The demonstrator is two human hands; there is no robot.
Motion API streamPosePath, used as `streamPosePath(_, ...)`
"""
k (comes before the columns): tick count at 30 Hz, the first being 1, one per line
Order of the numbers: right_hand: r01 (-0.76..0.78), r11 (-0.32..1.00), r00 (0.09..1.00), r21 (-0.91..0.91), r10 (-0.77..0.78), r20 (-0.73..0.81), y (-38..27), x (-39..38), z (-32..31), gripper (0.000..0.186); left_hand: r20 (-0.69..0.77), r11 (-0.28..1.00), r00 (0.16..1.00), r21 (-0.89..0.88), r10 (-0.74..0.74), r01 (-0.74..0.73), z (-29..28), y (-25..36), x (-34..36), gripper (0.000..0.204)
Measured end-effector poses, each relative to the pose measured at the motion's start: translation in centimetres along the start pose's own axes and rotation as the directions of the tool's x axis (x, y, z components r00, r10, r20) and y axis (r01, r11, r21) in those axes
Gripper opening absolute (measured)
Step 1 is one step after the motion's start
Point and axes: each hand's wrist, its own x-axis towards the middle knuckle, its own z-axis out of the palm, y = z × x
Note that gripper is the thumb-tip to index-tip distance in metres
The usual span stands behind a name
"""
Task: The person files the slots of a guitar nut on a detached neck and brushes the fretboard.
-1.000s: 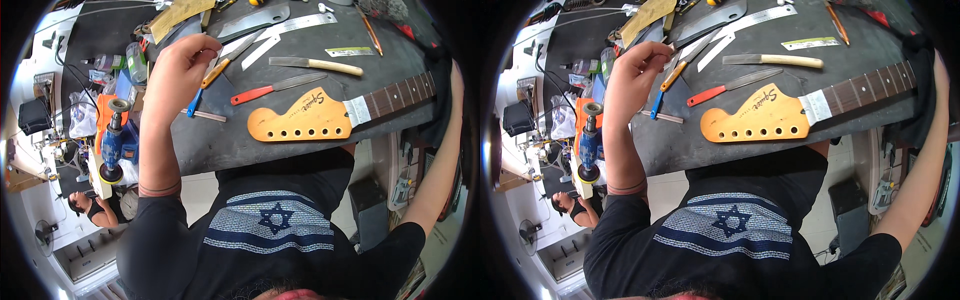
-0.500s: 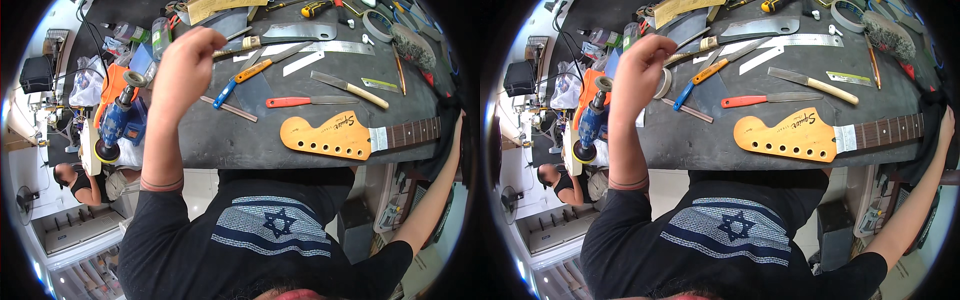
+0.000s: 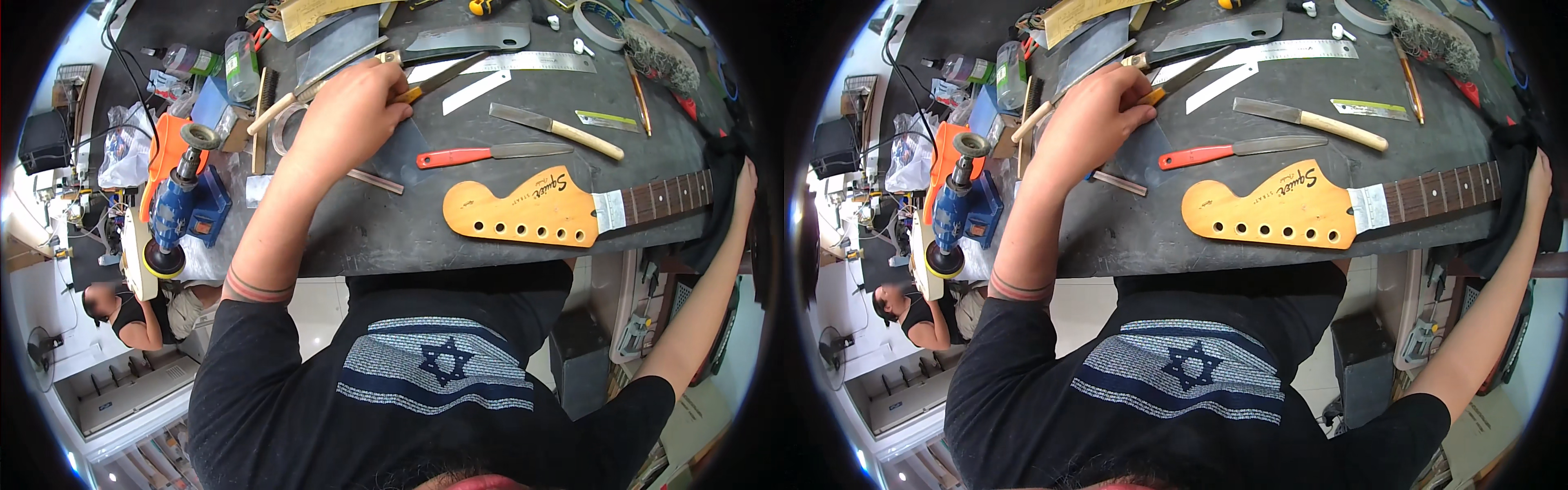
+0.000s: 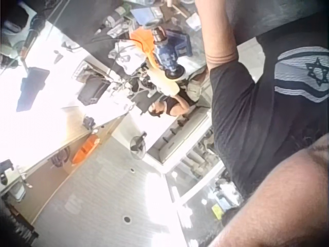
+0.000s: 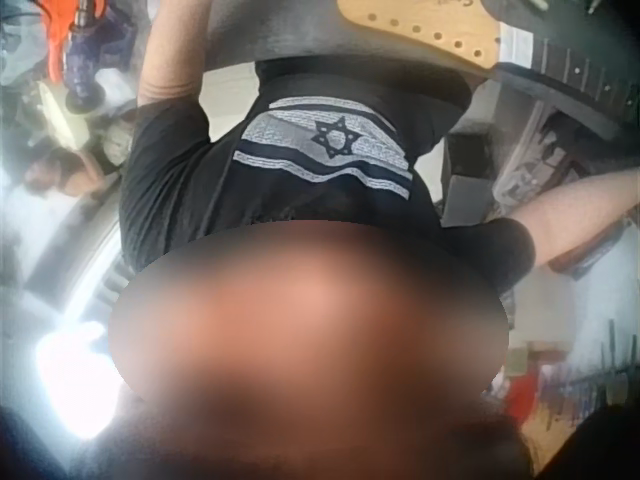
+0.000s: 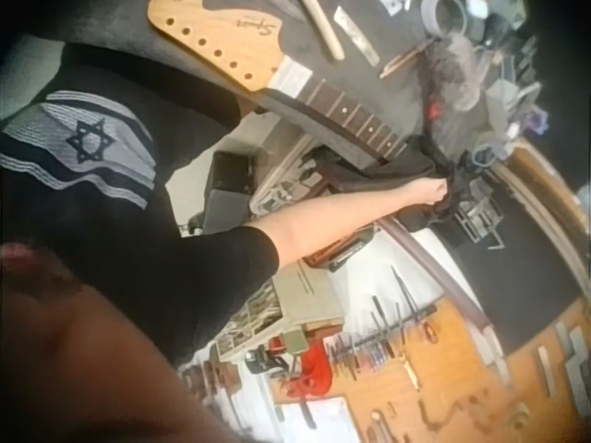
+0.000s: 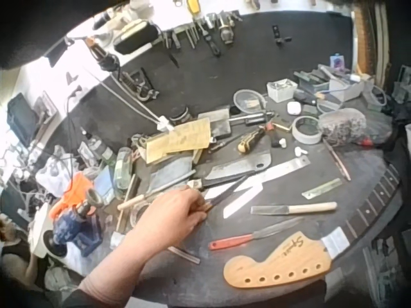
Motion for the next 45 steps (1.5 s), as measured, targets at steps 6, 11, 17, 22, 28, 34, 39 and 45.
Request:
streamPosePath(6, -0.109, 0.994, 0.994, -0.020, 0.110, 0.026, -4.5, -3.5, 1.2, 0.060, 0.062, 0.996, 0.996, -0.046, -0.069, 0.072, -1.4, -0.1, 0.5, 0.022)
streamPosePath(11, -0.080, 0.995, 0.997, -0.061, 0.079, -0.024, -3.7, -2.2, -1.4, 0.060, 0.148, 0.592, 0.974, -0.774, -0.173, 0.222, -2.4, -1.5, -1.4, 0.022)
streamPosePath(17, -0.080, 0.995, 0.997, -0.053, 0.081, 0.011, -4.1, -2.7, -0.9, 0.062, 0.175, 0.304, 0.978, -0.931, -0.111, 0.201, -1.8, -0.9, -2.5, 0.025)
streamPosePath(22, -0.092, 0.995, 0.995, -0.034, 0.093, 0.028, -5.7, -3.7, 0.5, 0.062, 0.201, 0.253, 0.977, -0.944, -0.066, 0.212, -1.6, 0.7, -2.6, 0.028)
streamPosePath(28, -0.104, 0.994, 0.995, -0.044, 0.104, 0.001, -4.8, -2.5, -1.0, 0.060, 0.195, 0.227, 0.980, -0.954, -0.028, 0.196, -1.2, 1.3, -2.5, 0.029)
streamPosePath(34, -0.080, 0.995, 0.997, -0.060, 0.080, 0.005, -5.6, -3.3, 0.2, 0.061, 0.202, 0.102, 0.979, -0.975, 0.033, 0.198, -0.8, 1.3, -2.5, 0.028)
streamPosePath(39, -0.105, 0.989, 0.994, -0.103, 0.105, -0.006, -5.7, -3.0, -0.9, 0.061, 0.269, -0.161, 0.959, -0.946, 0.084, 0.280, -1.2, 2.2, -2.4, 0.030)
streamPosePath(45, -0.080, 0.993, 0.997, -0.092, 0.079, -0.017, -6.6, -3.8, 0.0, 0.060, 0.279, -0.114, 0.956, -0.951, 0.089, 0.289, -0.5, 2.7, -2.2, 0.032)
